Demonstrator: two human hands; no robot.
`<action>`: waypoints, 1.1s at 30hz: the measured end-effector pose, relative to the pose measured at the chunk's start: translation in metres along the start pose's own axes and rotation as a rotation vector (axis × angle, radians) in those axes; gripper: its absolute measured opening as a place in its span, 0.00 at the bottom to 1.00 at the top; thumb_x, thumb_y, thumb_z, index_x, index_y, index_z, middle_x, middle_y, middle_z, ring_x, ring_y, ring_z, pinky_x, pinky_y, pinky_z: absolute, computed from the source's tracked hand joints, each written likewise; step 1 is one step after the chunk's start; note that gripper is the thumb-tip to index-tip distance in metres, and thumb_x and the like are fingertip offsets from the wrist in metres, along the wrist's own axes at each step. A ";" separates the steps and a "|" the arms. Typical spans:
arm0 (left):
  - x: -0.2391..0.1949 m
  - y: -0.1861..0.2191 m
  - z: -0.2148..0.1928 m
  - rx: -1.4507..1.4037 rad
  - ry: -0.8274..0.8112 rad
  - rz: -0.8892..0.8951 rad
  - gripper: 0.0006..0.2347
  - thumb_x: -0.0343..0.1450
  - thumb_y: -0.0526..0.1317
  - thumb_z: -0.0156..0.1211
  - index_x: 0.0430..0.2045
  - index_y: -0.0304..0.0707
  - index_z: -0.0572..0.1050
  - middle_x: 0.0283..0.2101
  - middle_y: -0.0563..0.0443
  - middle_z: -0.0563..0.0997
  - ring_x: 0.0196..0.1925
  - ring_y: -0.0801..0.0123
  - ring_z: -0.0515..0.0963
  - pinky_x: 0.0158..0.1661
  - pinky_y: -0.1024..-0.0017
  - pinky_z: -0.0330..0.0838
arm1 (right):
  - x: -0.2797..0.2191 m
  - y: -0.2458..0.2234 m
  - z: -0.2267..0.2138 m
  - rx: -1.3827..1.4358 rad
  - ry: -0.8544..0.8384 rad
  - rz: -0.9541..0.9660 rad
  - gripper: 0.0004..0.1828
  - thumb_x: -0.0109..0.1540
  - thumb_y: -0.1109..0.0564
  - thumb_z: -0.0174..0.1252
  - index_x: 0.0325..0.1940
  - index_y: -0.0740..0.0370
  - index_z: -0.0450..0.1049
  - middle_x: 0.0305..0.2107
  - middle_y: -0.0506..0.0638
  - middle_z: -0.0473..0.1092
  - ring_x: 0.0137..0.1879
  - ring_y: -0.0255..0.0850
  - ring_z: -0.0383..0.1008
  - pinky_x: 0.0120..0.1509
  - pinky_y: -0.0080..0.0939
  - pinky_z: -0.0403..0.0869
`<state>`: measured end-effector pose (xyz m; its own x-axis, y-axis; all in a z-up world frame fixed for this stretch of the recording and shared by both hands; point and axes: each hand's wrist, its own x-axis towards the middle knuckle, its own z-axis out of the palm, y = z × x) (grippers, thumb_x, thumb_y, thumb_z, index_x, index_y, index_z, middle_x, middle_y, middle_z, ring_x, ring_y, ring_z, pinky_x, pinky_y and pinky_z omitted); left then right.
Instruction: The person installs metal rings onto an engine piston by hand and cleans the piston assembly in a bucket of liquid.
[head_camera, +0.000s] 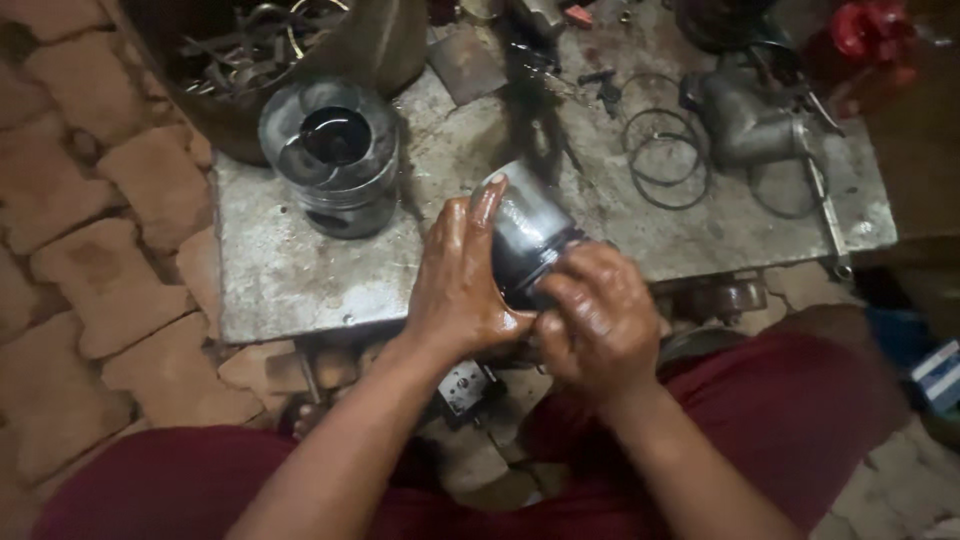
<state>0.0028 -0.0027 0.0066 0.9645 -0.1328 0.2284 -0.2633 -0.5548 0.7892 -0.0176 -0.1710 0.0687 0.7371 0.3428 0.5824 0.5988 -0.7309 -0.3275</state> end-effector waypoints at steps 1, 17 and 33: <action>0.000 0.000 0.001 -0.014 0.018 0.023 0.58 0.47 0.52 0.83 0.71 0.41 0.48 0.59 0.34 0.64 0.63 0.36 0.66 0.63 0.47 0.61 | 0.001 0.002 -0.001 0.021 0.019 0.030 0.09 0.57 0.63 0.55 0.41 0.66 0.76 0.43 0.59 0.73 0.54 0.55 0.75 0.61 0.50 0.74; 0.003 0.010 -0.003 -0.002 -0.023 -0.029 0.61 0.43 0.53 0.86 0.69 0.39 0.46 0.61 0.28 0.62 0.65 0.32 0.62 0.64 0.46 0.58 | 0.000 0.029 -0.007 0.660 0.063 0.848 0.10 0.61 0.63 0.53 0.44 0.62 0.78 0.42 0.54 0.72 0.46 0.46 0.71 0.54 0.43 0.69; 0.004 0.005 0.005 0.111 0.001 -0.022 0.65 0.40 0.54 0.88 0.69 0.36 0.48 0.63 0.23 0.59 0.65 0.28 0.59 0.61 0.45 0.56 | -0.008 0.040 0.007 0.605 0.113 0.748 0.09 0.66 0.65 0.53 0.45 0.63 0.78 0.42 0.55 0.75 0.49 0.43 0.73 0.58 0.39 0.72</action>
<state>0.0059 -0.0102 0.0082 0.9698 -0.1192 0.2126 -0.2384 -0.6448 0.7262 0.0026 -0.1993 0.0454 0.9776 -0.1689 0.1253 0.0704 -0.2986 -0.9518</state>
